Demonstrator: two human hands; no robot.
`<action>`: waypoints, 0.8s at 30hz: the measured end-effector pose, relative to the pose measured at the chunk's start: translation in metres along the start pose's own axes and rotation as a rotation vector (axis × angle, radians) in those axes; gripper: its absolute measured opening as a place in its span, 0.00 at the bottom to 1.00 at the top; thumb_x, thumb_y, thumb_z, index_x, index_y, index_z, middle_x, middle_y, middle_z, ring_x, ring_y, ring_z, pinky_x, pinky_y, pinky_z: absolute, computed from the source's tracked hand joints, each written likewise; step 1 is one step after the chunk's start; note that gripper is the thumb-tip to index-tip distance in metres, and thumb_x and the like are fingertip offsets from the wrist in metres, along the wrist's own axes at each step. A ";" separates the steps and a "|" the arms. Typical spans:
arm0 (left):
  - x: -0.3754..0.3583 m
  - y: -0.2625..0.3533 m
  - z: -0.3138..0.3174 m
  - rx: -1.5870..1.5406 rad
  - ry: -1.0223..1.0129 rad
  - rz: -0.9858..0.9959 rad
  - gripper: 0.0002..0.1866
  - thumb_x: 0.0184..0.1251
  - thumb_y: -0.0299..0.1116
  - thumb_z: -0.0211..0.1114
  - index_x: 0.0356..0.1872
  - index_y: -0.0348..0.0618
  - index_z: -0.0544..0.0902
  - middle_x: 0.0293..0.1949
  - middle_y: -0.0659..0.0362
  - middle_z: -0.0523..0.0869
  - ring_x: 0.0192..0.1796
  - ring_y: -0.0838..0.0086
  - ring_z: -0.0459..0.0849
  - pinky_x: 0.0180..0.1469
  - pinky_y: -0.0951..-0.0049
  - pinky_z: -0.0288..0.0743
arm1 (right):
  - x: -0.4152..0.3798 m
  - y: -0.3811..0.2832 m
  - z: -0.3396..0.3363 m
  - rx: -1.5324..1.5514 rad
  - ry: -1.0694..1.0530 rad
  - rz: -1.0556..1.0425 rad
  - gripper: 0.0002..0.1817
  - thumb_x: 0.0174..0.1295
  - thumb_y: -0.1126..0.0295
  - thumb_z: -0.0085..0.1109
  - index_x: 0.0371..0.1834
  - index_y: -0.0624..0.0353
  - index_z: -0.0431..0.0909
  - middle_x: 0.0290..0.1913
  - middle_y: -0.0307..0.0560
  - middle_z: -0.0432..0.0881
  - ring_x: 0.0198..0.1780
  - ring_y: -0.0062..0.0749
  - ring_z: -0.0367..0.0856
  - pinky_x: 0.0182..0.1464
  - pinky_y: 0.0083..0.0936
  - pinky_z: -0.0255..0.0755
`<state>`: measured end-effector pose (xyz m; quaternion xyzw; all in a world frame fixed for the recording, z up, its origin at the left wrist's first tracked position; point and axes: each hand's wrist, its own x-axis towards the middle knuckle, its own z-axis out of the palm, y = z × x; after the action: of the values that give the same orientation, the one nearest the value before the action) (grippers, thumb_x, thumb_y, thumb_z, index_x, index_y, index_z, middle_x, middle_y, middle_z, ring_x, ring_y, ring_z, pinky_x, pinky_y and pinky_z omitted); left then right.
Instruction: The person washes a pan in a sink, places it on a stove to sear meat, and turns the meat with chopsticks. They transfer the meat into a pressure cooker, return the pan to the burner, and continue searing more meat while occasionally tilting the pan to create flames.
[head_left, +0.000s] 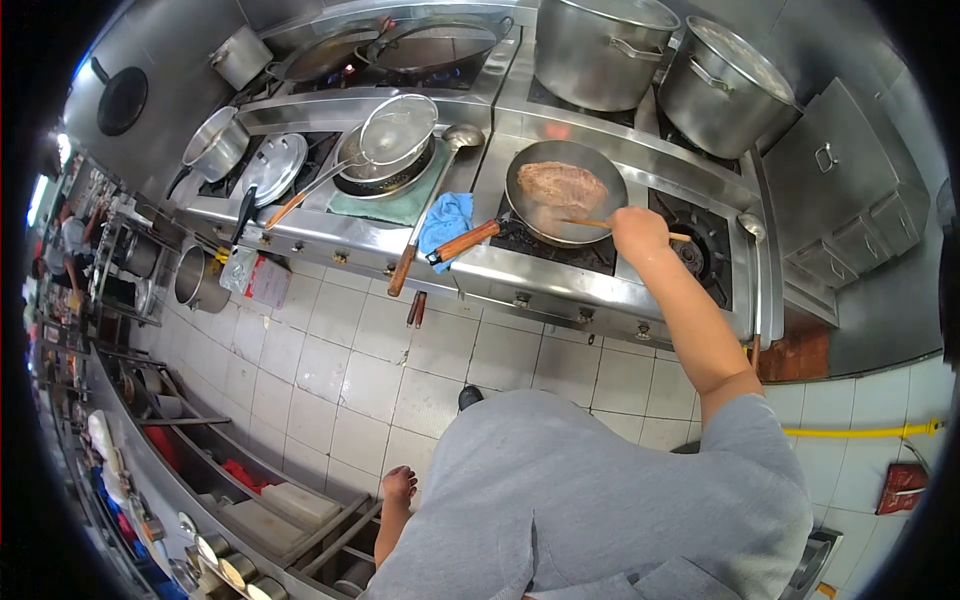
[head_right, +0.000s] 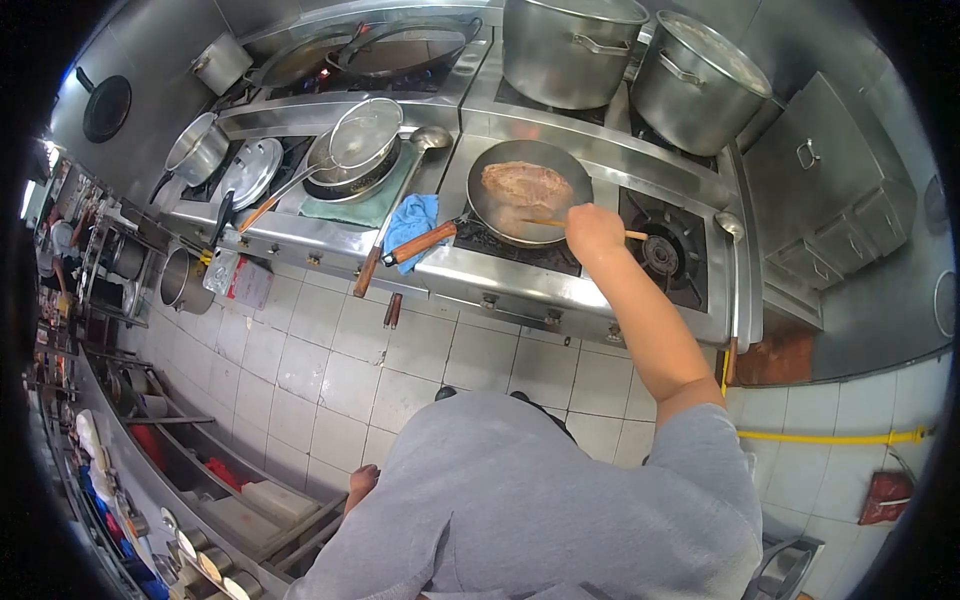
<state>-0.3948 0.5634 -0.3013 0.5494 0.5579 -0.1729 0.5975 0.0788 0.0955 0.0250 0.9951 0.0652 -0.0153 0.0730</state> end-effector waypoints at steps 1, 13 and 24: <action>-0.005 0.000 0.000 0.052 0.022 0.017 0.15 0.64 0.33 0.59 0.49 0.38 0.80 0.34 0.55 0.85 0.34 0.70 0.83 0.31 0.71 0.72 | -0.004 -0.002 -0.011 0.003 0.000 -0.006 0.10 0.58 0.71 0.54 0.34 0.58 0.86 0.38 0.53 0.86 0.42 0.46 0.86 0.42 0.38 0.80; -0.015 -0.061 -0.012 0.275 -0.030 0.085 0.10 0.64 0.32 0.57 0.41 0.38 0.81 0.30 0.56 0.82 0.29 0.71 0.78 0.28 0.70 0.69 | 0.021 -0.027 0.018 -0.005 0.061 -0.084 0.11 0.58 0.72 0.51 0.32 0.60 0.85 0.35 0.55 0.86 0.40 0.47 0.86 0.42 0.39 0.80; 0.008 -0.071 -0.030 1.058 0.002 1.223 0.07 0.59 0.33 0.60 0.25 0.44 0.74 0.25 0.54 0.79 0.27 0.55 0.77 0.27 0.55 0.69 | 0.035 0.002 -0.014 -0.301 -0.122 -0.100 0.11 0.61 0.69 0.53 0.40 0.53 0.86 0.44 0.47 0.87 0.48 0.38 0.86 0.42 0.32 0.79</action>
<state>-0.4650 0.5684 -0.3347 0.9675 0.0032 -0.0560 0.2466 0.1140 0.0999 0.0381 0.9657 0.1119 -0.0694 0.2240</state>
